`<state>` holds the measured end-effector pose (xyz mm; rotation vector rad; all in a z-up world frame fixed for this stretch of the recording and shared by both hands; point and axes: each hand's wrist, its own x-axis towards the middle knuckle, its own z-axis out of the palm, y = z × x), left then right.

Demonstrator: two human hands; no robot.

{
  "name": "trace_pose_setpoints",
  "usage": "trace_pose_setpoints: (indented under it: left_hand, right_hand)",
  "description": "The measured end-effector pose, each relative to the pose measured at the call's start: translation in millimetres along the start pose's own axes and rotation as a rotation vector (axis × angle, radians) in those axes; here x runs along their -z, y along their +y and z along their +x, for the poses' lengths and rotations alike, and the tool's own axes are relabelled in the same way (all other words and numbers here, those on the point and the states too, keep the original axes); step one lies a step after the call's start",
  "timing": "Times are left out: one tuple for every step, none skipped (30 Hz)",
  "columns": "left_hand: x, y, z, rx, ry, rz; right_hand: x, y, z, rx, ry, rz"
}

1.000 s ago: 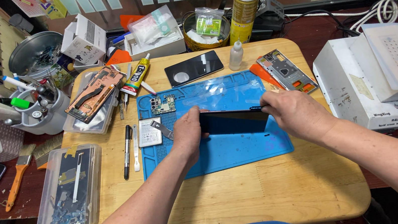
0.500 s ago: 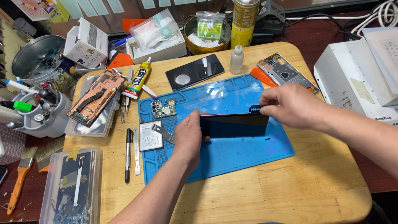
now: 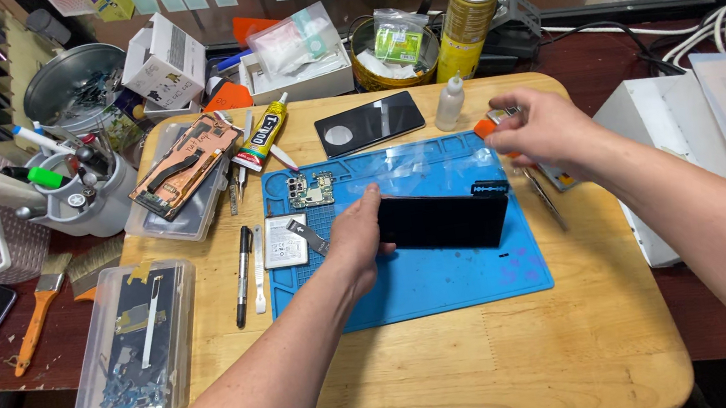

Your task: The person assembles a smartphone by connecting a ribbon cable to the motherboard, peeling protective films from the screen and chassis, and applying adhesive to the phone frame. The person uses a plastic pry tool and tweezers to manipulate components and films.

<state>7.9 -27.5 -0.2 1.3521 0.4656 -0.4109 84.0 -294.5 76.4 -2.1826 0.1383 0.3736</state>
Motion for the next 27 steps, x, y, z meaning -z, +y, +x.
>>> trace_pose_setpoints:
  left_hand:
    - [-1.0, 1.3, 3.8, 0.018, 0.011, -0.005]
    - [1.2, 0.1, 4.6, 0.04, 0.03, -0.01]
    - [2.8, -1.3, 4.9, 0.043, 0.034, -0.019]
    - [2.3, -2.1, 5.3, 0.046, 0.035, -0.027]
    - [1.7, -2.2, 5.0, 0.049, 0.036, -0.035]
    - [-0.5, 1.7, 6.2, 0.057, 0.048, -0.037]
    - [-2.4, 4.2, 5.3, 0.066, 0.06, -0.039]
    - [-2.1, 3.3, 1.6, 0.084, 0.073, -0.041]
    - [-1.0, 5.0, 0.8, 0.084, 0.071, -0.025]
    - [-0.3, 5.1, -0.4, 0.093, 0.063, -0.005]
    - [1.9, 4.7, -2.1, 0.101, 0.054, 0.015]
    - [1.9, 6.5, -2.1, 0.108, 0.057, 0.01]
    - [2.9, 7.7, -2.4, 0.116, 0.061, 0.004]
    - [0.9, 8.0, -2.5, 0.124, 0.053, 0.002]
    - [-1.2, 7.6, -2.5, 0.121, 0.06, -0.011]
    - [-2.1, 7.5, -2.0, 0.116, 0.068, -0.021]
    - [-3.7, 6.8, -1.5, 0.111, 0.077, -0.031]
    - [-5.0, 6.0, -0.7, 0.091, 0.077, -0.036]
    - [-7.1, 4.8, 0.0, 0.07, 0.076, -0.042]
    - [-7.5, 2.8, 0.0, 0.052, 0.086, -0.049]
    - [-8.9, 0.9, 0.0, 0.061, 0.086, -0.043]
    - [-8.9, 1.3, 1.1, 0.063, 0.093, -0.037]
    - [-9.3, 1.8, 1.9, 0.066, 0.1, -0.031]
    - [-9.2, 2.9, 2.7, 0.064, 0.114, -0.026]
    - [-9.5, 3.7, 3.3, 0.062, 0.128, -0.021]
    - [-10.8, 1.3, 1.5, 0.068, 0.141, -0.014]
    - [-10.4, -1.1, -0.1, 0.056, 0.157, -0.016]
  right_hand:
    - [-5.1, -3.9, 16.7, -0.016, 0.061, 0.0]
    - [-13.6, -6.3, 32.0, -0.031, 0.112, 0.002]
    - [-21.0, -8.9, 46.5, -0.041, 0.135, 0.018]
    - [-29.0, -11.5, 60.0, -0.053, 0.161, 0.035]
    - [-37.6, -14.4, 68.4, -0.064, 0.186, 0.051]
    - [-43.6, -17.0, 75.8, -0.041, 0.199, 0.064]
    - [-50.2, -18.3, 81.7, -0.018, 0.211, 0.077]
    - [-56.3, -18.6, 82.6, -0.004, 0.216, 0.09]
    - [-57.0, -21.0, 82.7, 0.088, 0.233, 0.113]
    - [-55.7, -19.3, 77.3, 0.169, 0.254, 0.137]
    - [-56.6, -19.2, 72.1, 0.25, 0.274, 0.161]
    - [-51.2, -21.5, 67.5, 0.235, 0.297, 0.091]
    - [-42.0, -22.9, 60.2, 0.22, 0.319, 0.02]
    - [-29.4, -21.1, 47.5, 0.196, 0.35, -0.053]
    - [-19.7, -18.5, 33.5, 0.216, 0.343, 0.023]
    - [-12.5, -15.9, 18.9, 0.239, 0.337, 0.102]
    - [-6.7, -12.7, 3.1, 0.264, 0.331, 0.181]
    - [-2.5, -9.5, -13.5, 0.225, 0.307, 0.127]
    - [1.6, -5.6, -32.0, 0.186, 0.282, 0.074]
    - [1.3, -2.3, -48.6, 0.147, 0.246, 0.024]
    - [0.3, 1.0, -65.4, 0.125, 0.246, -0.053]
    - [-1.6, 2.8, -79.1, 0.111, 0.242, -0.127]
    - [-3.8, 4.2, -91.2, 0.096, 0.238, -0.2]
    - [-6.5, 5.0, -100.3, 0.118, 0.245, -0.217]
    - [-7.9, 6.2, -108.5, 0.139, 0.252, -0.234]
    - [-7.8, 8.8, -116.5, 0.153, 0.255, -0.25]
    - [-8.4, 11.3, -121.6, 0.096, 0.242, -0.28]
